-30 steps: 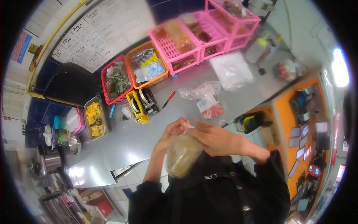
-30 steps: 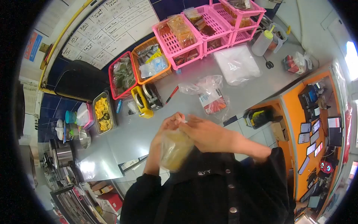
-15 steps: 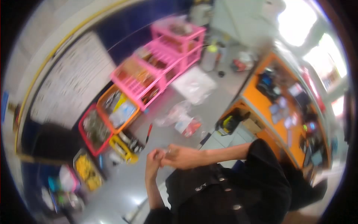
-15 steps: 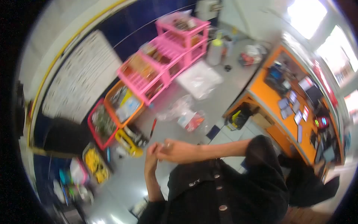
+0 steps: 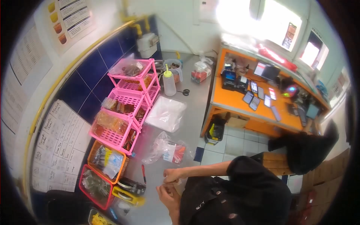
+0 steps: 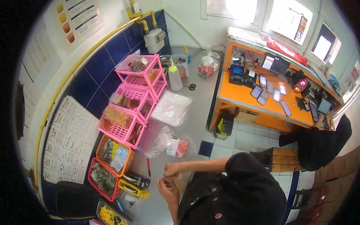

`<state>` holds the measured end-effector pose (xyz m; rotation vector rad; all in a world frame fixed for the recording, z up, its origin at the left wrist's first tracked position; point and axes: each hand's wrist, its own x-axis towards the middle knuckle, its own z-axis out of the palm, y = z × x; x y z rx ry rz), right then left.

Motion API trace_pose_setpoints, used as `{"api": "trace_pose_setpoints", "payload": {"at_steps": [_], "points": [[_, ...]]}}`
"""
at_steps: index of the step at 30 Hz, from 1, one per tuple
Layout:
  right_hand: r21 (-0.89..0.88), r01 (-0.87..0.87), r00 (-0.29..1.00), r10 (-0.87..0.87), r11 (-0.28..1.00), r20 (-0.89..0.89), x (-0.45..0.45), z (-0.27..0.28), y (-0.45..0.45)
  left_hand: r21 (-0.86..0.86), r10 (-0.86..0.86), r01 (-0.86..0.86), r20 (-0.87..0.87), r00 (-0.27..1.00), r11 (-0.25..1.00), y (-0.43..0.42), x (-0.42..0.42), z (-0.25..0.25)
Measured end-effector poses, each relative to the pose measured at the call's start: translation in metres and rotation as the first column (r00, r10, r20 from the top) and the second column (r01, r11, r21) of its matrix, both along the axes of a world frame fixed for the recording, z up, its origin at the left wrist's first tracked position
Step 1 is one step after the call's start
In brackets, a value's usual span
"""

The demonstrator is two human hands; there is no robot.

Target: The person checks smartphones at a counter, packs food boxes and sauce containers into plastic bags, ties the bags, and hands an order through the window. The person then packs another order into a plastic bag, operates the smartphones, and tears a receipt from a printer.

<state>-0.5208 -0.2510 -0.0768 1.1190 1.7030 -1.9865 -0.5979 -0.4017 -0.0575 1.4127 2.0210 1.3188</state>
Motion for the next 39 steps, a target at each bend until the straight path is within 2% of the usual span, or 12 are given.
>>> {"api": "trace_pose_setpoints", "payload": {"at_steps": [5, 7, 10, 14, 19, 26, 28, 32, 34, 35, 37, 39], "points": [[0.157, 0.281, 0.958, -0.266, 0.947, -0.107, 0.015, -0.033, -0.028, -0.036, -0.060, 0.051, -0.350, 0.935, 0.998, 0.002, -0.003, -0.033], [0.258, 0.393, 0.896, -0.304, 0.883, -0.323, 0.018, -0.051, -0.040, -0.121, -0.011, 0.012, 0.016, 1.000, 0.993, -0.002, 0.000, -0.035], [0.270, 0.430, 0.861, -0.303, 0.861, -0.408, 0.013, -0.070, -0.040, -0.092, 0.194, -0.176, 0.254, 0.948, 0.980, 0.005, 0.013, -0.047], [0.128, 0.457, 0.846, -0.386, 0.880, -0.369, 0.014, -0.071, -0.030, -0.038, 0.257, -0.256, 0.268, 0.929, 0.966, 0.013, 0.017, -0.077], [0.293, 0.475, 0.840, -0.328, 0.830, -0.433, 0.002, -0.081, -0.027, 0.035, 0.365, -0.369, 0.093, 0.926, 0.929, 0.026, 0.017, -0.075], [0.198, 0.553, 0.716, -0.340, 0.809, -0.609, -0.025, -0.108, -0.026, 0.078, 0.338, -0.334, -0.053, 0.940, 0.939, 0.028, -0.008, -0.097], [-0.228, 0.461, 0.692, -0.508, 0.858, -0.512, -0.017, -0.083, -0.028, -0.002, 0.378, -0.379, 0.075, 0.923, 0.925, 0.026, -0.001, -0.082], [-0.327, 0.488, 0.689, -0.587, 0.809, -0.424, -0.012, -0.053, -0.034, 0.031, 0.359, -0.366, 0.129, 0.924, 0.930, 0.018, 0.000, -0.087], [-0.199, 0.409, 0.737, -0.451, 0.890, -0.503, -0.005, -0.037, -0.035, -0.016, 0.419, -0.422, -0.090, 0.903, 0.906, 0.019, 0.016, -0.067], [-0.200, 0.406, 0.738, -0.449, 0.892, -0.503, -0.012, -0.041, -0.040, -0.011, 0.430, -0.434, -0.111, 0.896, 0.901, 0.018, 0.016, -0.067], [0.188, 0.345, 0.814, -0.193, 0.919, -0.548, -0.026, -0.048, -0.053, -0.026, 0.423, -0.427, -0.091, 0.901, 0.904, 0.018, 0.008, -0.073], [0.232, 0.322, 0.796, -0.130, 0.918, -0.591, -0.030, -0.049, -0.062, -0.032, 0.417, -0.419, -0.046, 0.908, 0.908, 0.015, -0.004, -0.079]]}}
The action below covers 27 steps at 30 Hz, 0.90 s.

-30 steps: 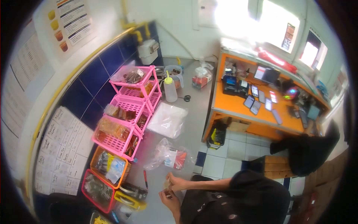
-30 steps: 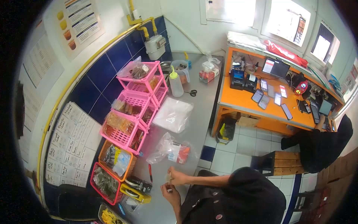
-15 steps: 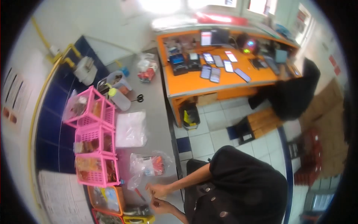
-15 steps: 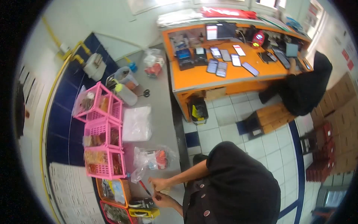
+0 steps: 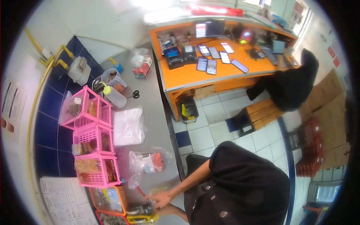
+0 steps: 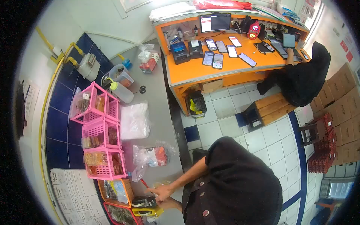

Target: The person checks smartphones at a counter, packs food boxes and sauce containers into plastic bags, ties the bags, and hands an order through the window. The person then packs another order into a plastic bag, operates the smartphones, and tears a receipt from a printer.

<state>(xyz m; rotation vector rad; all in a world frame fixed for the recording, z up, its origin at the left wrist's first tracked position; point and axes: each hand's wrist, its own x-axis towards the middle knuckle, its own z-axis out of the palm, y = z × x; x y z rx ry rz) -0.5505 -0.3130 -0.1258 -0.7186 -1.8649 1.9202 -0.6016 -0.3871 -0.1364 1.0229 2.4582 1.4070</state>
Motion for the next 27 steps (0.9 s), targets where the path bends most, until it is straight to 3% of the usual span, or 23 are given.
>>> {"api": "trace_pose_setpoints", "payload": {"at_steps": [4, 8, 10, 14, 17, 19, 27], "points": [[0.152, -0.016, 0.988, 0.039, 0.988, -0.149, -0.009, -0.008, -0.015, -0.010, -0.011, 0.012, 0.068, 0.998, 1.000, -0.007, -0.016, -0.009], [0.187, -0.040, 0.996, 0.055, 0.982, -0.074, -0.014, 0.002, -0.025, -0.024, -0.030, 0.034, 0.143, 0.989, 0.999, -0.013, -0.031, -0.019], [0.246, 0.025, 0.998, -0.037, 0.969, 0.044, -0.021, 0.003, -0.029, -0.035, -0.037, 0.044, 0.180, 0.983, 0.998, -0.016, -0.039, -0.024], [0.285, 0.086, 0.996, -0.085, 0.955, -0.017, -0.019, 0.002, -0.030, -0.070, -0.065, 0.084, 0.249, 0.966, 0.994, -0.020, -0.058, -0.036], [0.295, 0.055, 0.997, -0.070, 0.954, 0.040, -0.019, -0.008, -0.028, -0.093, -0.068, 0.099, 0.296, 0.953, 0.991, -0.024, -0.074, -0.044], [0.286, 0.136, 0.990, -0.118, 0.949, -0.079, -0.024, -0.019, -0.028, -0.119, -0.069, 0.110, 0.306, 0.950, 0.987, -0.024, -0.080, -0.049], [0.340, 0.159, 0.987, -0.149, 0.927, -0.056, -0.030, -0.029, -0.024, -0.172, -0.076, 0.159, 0.414, 0.907, 0.972, -0.027, -0.106, -0.064]]}}
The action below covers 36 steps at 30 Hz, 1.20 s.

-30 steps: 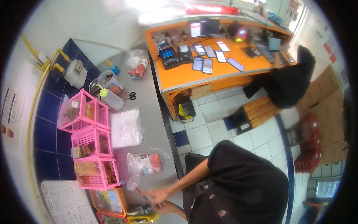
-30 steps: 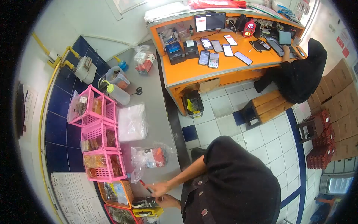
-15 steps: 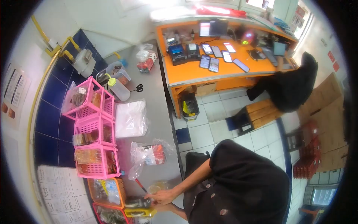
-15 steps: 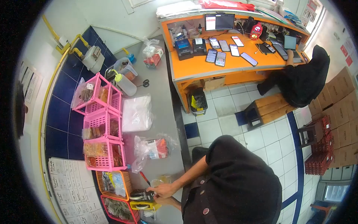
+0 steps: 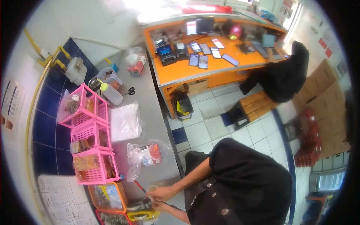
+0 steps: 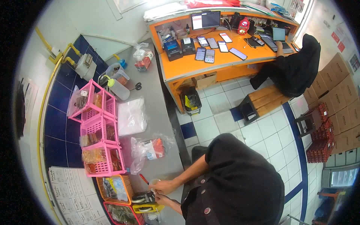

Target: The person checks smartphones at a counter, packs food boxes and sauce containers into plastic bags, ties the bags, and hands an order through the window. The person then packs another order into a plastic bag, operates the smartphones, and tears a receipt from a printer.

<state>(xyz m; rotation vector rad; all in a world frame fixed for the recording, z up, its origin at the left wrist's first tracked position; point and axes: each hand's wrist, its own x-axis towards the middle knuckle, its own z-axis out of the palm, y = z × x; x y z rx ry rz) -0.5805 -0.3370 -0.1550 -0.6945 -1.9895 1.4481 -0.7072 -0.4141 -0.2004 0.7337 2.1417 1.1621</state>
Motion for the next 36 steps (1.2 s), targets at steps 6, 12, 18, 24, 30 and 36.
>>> {"api": "trace_pose_setpoints", "payload": {"at_steps": [6, 12, 18, 24, 30, 36], "points": [[-0.045, 0.035, 0.999, -0.035, 0.998, 0.005, -0.005, 0.000, -0.001, 0.117, 0.036, -0.083, 0.356, 0.934, 0.990, -0.008, 0.020, 0.023], [-0.004, -0.051, 0.974, 0.051, 0.999, 0.220, 0.001, 0.010, 0.006, 0.051, 0.095, -0.194, 0.736, 0.671, 0.980, -0.008, 0.029, 0.046], [0.228, -0.028, 0.979, -0.020, 0.973, 0.204, 0.006, -0.012, 0.002, 0.097, 0.103, -0.256, 0.740, 0.665, 0.962, -0.018, 0.030, 0.035], [0.057, -0.003, 0.989, -0.006, 0.998, 0.149, 0.009, 0.031, -0.002, 0.089, 0.151, -0.261, 0.621, 0.769, 0.961, -0.024, 0.036, 0.030], [0.008, 0.040, 0.983, -0.041, 0.999, 0.180, -0.006, 0.032, -0.018, 0.219, 0.089, -0.223, 0.493, 0.865, 0.950, -0.029, 0.025, 0.023], [-0.034, 0.152, 0.963, -0.141, 0.988, 0.229, -0.012, 0.031, -0.022, 0.228, 0.088, -0.178, 0.355, 0.931, 0.957, -0.032, 0.022, 0.012]]}}
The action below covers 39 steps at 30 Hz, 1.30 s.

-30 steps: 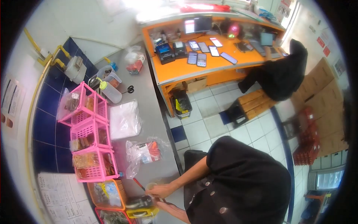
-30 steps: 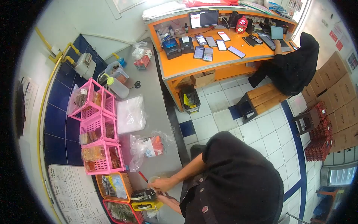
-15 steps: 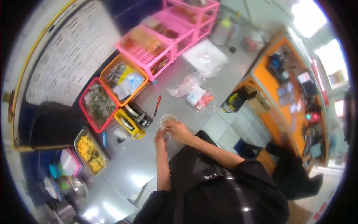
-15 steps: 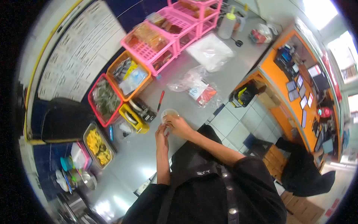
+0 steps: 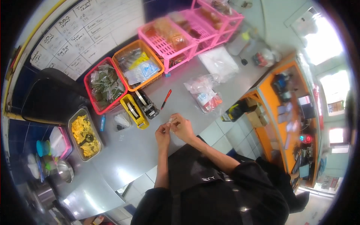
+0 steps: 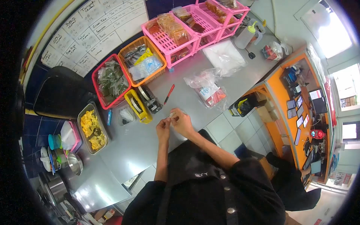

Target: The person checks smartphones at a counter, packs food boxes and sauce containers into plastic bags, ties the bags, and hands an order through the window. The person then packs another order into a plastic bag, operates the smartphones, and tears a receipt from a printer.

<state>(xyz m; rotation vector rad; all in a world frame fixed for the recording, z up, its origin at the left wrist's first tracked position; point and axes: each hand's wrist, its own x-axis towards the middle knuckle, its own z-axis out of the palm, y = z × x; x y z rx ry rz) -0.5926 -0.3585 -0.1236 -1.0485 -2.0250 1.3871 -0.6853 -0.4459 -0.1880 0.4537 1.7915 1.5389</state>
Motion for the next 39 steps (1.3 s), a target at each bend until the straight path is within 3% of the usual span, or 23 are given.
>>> {"api": "trace_pose_setpoints", "payload": {"at_steps": [3, 5, 6, 8, 9, 11, 14, 17, 20, 24, 29, 33, 35, 36, 37, 38, 39], "points": [[-0.048, -0.014, 0.998, 0.011, 0.999, -0.056, 0.000, -0.010, 0.005, -0.001, 0.024, -0.024, -0.123, 0.992, 1.000, 0.005, 0.008, 0.015], [-0.286, 0.014, 0.977, -0.074, 0.958, -0.199, 0.003, -0.019, 0.008, -0.029, 0.051, -0.058, -0.186, 0.981, 0.998, 0.006, 0.014, 0.020], [-0.293, -0.011, 0.977, -0.052, 0.956, -0.206, 0.005, -0.023, 0.009, 0.004, 0.072, -0.074, -0.273, 0.959, 0.997, 0.007, 0.018, 0.016], [-0.569, -0.080, 0.932, -0.141, 0.818, -0.334, 0.010, -0.028, 0.016, 0.038, 0.113, -0.107, -0.368, 0.923, 0.994, 0.013, 0.022, 0.015], [-0.573, -0.100, 0.932, -0.125, 0.814, -0.340, 0.010, -0.023, 0.018, 0.001, 0.103, -0.113, -0.415, 0.904, 0.994, 0.016, 0.023, 0.015], [-0.762, -0.113, 0.918, -0.227, 0.638, -0.326, 0.011, -0.005, 0.020, -0.046, 0.102, -0.139, -0.465, 0.879, 0.989, 0.021, 0.027, 0.018], [-0.855, -0.103, 0.931, -0.253, 0.508, -0.263, 0.019, -0.011, 0.031, 0.027, 0.127, -0.131, -0.500, 0.857, 0.991, 0.029, 0.034, 0.031], [-0.897, -0.042, 0.921, -0.331, 0.440, -0.206, 0.027, 0.003, 0.047, 0.054, 0.110, -0.096, -0.582, 0.806, 0.994, 0.037, 0.046, 0.036], [-0.939, -0.047, 0.946, -0.287, 0.342, -0.152, 0.045, -0.018, 0.083, 0.015, 0.070, -0.081, -0.679, 0.730, 0.997, 0.052, 0.072, 0.036], [-0.972, -0.057, 0.975, -0.196, 0.226, -0.103, 0.057, 0.007, 0.111, -0.001, 0.050, -0.071, -0.696, 0.716, 0.997, 0.073, 0.094, 0.049], [-0.978, -0.181, 0.947, -0.251, 0.101, -0.201, 0.081, 0.036, 0.141, 0.056, 0.029, 0.020, -0.741, 0.671, 0.998, 0.085, 0.113, 0.062], [-0.940, -0.340, 0.922, -0.191, 0.012, -0.336, 0.087, 0.062, 0.144, -0.021, -0.056, 0.062, -0.754, 0.654, 0.998, 0.083, 0.113, 0.064], [-0.919, -0.267, 0.956, -0.043, 0.290, -0.292, 0.082, 0.051, 0.140, -0.134, -0.163, 0.093, -0.766, 0.622, 0.987, 0.081, 0.099, 0.073], [-0.916, -0.272, 0.954, -0.042, 0.296, -0.297, 0.086, 0.031, 0.142, -0.128, -0.159, 0.094, -0.770, 0.618, 0.987, 0.076, 0.088, 0.075], [-0.714, -0.227, 0.968, 0.077, 0.662, -0.237, 0.092, 0.003, 0.147, -0.074, -0.108, 0.080, -0.755, 0.647, 0.994, 0.064, 0.071, 0.075], [-0.373, -0.192, 0.979, 0.151, 0.908, -0.136, 0.090, -0.012, 0.151, -0.021, -0.062, 0.069, -0.740, 0.670, 0.997, 0.052, 0.047, 0.075], [-0.370, -0.185, 0.980, 0.141, 0.910, -0.143, 0.086, -0.006, 0.151, 0.037, 0.065, -0.056, -0.731, 0.679, 0.998, 0.041, 0.021, 0.071]]}}
